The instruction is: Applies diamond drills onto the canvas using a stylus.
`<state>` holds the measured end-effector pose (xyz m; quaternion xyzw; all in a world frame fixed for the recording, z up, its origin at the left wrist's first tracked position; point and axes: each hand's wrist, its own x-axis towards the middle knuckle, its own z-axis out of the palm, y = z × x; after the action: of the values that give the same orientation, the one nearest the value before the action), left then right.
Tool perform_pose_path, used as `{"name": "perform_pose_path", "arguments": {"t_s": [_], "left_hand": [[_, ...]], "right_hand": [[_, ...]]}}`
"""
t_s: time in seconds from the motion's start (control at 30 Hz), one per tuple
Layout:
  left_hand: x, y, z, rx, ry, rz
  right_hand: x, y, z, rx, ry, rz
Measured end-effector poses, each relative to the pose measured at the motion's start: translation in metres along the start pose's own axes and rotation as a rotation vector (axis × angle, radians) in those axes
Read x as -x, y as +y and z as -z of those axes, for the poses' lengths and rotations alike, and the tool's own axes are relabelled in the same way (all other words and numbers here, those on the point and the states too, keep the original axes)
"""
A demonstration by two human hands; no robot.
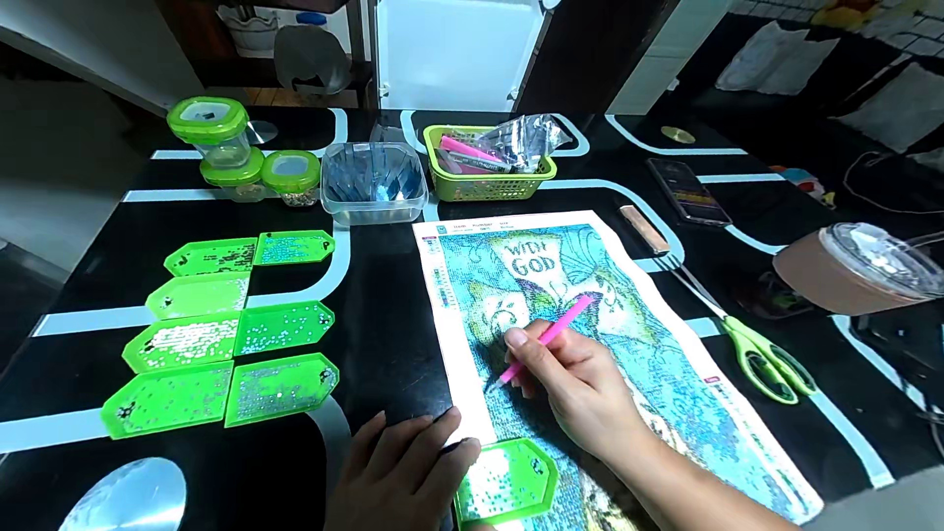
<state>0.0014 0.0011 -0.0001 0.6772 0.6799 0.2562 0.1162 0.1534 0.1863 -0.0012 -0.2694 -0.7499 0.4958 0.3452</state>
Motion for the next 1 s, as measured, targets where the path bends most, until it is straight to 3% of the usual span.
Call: {"name": "perform_pose_path", "arguments": {"t_s": [0.23, 0.67, 1.0], "left_hand": [[0.0006, 0.0002, 0.0007, 0.006, -0.006, 0.006], [0.0006, -0.0003, -0.0007, -0.009, 0.012, -0.001], [0.0006, -0.0003, -0.0008, -0.017, 0.008, -0.004]], "right_hand": [[0.0004, 0.0059, -0.0056, 0.044, -0.002, 0.148], [0.0001, 0.0075, -0.0055, 0.082, -0.024, 0.185], [0.0012, 0.0053, -0.004, 0.257, -0.059, 0.303]]}}
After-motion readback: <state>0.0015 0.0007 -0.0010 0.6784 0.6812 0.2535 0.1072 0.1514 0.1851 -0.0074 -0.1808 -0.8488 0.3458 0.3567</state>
